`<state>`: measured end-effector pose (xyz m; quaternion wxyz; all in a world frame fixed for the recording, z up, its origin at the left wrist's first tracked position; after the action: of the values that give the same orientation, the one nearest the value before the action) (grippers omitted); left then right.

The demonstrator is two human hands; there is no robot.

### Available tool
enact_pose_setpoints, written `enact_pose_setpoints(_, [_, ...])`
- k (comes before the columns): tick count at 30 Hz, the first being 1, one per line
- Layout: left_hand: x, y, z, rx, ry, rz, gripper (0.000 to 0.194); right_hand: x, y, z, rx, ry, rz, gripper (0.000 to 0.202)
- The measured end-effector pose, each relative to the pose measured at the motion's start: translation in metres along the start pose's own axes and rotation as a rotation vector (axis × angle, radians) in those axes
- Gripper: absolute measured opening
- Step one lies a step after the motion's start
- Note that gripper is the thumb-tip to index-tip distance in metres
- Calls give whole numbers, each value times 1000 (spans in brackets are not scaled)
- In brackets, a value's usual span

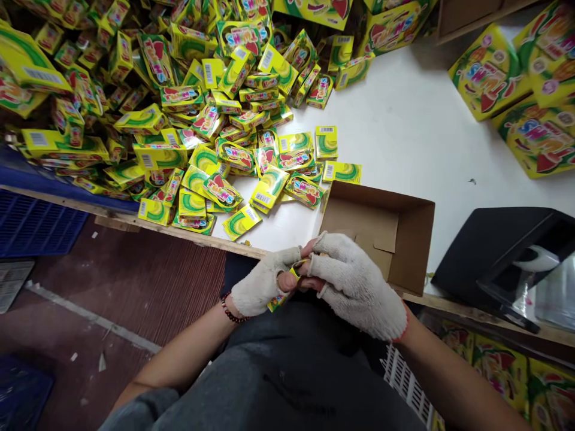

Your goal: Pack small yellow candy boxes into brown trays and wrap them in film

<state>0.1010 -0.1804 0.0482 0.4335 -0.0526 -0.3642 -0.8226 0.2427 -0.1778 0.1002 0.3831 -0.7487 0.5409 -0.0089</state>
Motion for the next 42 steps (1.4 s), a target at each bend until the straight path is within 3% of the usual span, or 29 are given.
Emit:
enact_pose_setpoints(6, [9, -5, 1, -113, -24, 72, 68, 7, 6, 0, -214, 76, -153, 18])
enact_pose_setpoints(13, [20, -7, -24, -100, -115, -1, 60, 18, 18, 5, -182, 126, -87, 18])
enact_pose_setpoints(17, [23, -11, -35, 17, -213, 7, 68, 17, 14, 14, -249, 280, -29, 8])
enact_pose_setpoints(22, [21, -9, -34, -41, -230, -27, 70, 4, 8, 6, 47, 73, -302, 21])
enact_pose_setpoints(27, [19, -10, -35, -76, -222, 19, 69, 0, 8, 4, 305, 54, -460, 18])
enact_pose_setpoints(33, [22, -12, -33, 53, -276, 13, 67, 2, 3, 4, 91, -92, -283, 37])
enact_pose_setpoints(37, [24, -9, -29, 143, -307, -42, 68, 8, 5, 9, -132, 16, -214, 44])
enact_pose_setpoints(42, [22, -11, -29, 113, -296, -31, 69, 17, 13, 15, -239, 132, -197, 49])
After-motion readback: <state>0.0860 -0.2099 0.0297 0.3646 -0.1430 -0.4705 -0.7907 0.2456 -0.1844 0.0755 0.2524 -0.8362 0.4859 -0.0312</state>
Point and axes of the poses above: each hand's wrist, its own x-axis away from the middle knuckle, its own y-axis out of the palm, z = x × y, the point moved 4 cm from there along -x, towards the middle knuckle, and after that the axes turned 2 degrees about z, right-handed, at the moved point
